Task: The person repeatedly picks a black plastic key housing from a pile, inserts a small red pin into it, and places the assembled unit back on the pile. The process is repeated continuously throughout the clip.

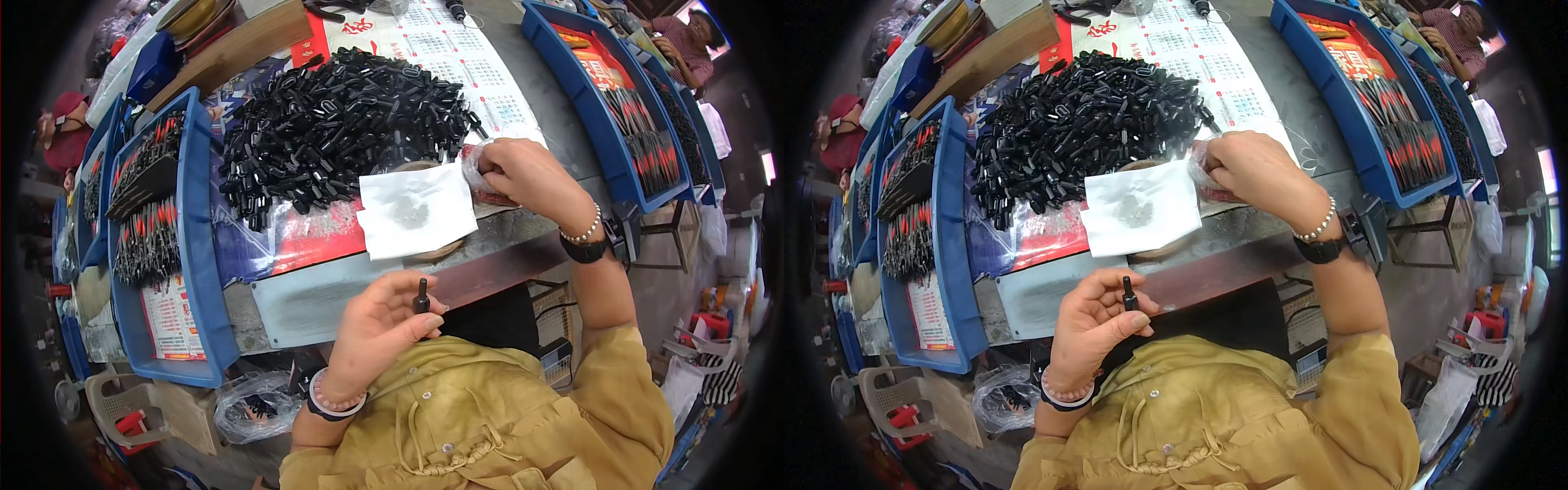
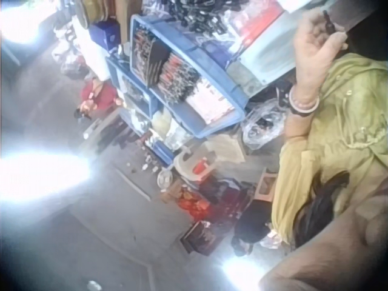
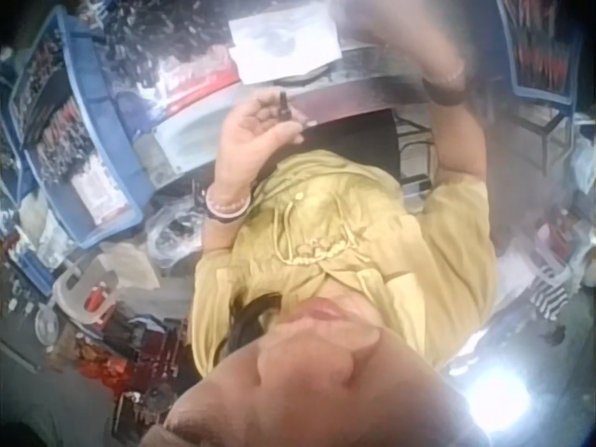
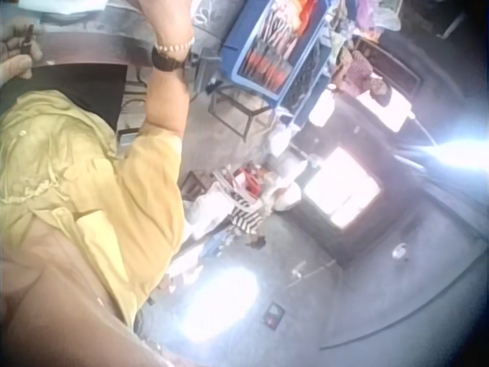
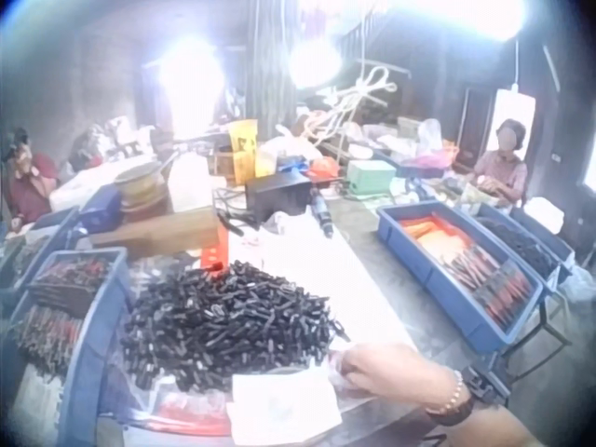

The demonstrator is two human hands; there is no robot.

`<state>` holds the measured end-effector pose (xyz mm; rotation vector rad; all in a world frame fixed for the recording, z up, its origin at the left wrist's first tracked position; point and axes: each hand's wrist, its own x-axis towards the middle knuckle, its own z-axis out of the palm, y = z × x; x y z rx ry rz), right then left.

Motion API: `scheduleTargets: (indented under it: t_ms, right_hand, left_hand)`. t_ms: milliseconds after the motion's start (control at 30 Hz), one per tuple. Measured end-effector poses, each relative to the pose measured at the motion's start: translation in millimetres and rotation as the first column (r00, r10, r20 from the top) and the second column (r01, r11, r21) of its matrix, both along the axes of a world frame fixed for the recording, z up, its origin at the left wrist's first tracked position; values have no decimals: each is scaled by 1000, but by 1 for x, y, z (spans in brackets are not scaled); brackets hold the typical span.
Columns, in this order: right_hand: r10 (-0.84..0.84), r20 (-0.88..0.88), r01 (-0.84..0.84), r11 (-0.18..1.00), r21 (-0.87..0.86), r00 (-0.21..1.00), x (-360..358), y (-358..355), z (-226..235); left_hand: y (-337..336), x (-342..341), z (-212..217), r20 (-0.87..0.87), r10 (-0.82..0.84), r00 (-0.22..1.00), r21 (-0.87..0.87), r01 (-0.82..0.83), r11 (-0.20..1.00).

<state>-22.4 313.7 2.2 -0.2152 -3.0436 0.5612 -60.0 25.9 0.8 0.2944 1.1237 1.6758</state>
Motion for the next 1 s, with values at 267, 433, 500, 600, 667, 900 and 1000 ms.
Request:
scheduleTargets:
  t_ms: [267,433,500,600,667,900,1000]
  right_hand:
    - [-17,68,14,999,35,998,-6,-7,4]
    - [-88,-34,84,992,-89,996,4,-5,9]
    - [-121,-80,104,977,-186,989,7,-4,10]
    - [-102,-96,83,978,-189,990,9,-2,10]
    - [-120,-69,99,961,-258,990,10,-1,10]
    - [-276,-212,204,929,-308,937,14,-8,14]
    - [-326,-369,107,857,-505,871,18,-31,18]
  left_hand:
    - [-7,-1,-1,112,-54,992,20,52,998]
    - [-8,2,-7,139,10,990,29,-14,999]
    - [-10,1,-8,143,-20,990,39,15,999]
    - [-11,0,-8,156,-36,987,62,26,998]
    - [-11,1,-7,142,-16,990,71,6,997]
    - [-1,8,-4,76,73,994,54,-77,996]
    - [2,9,-2,64,56,996,62,-60,996]
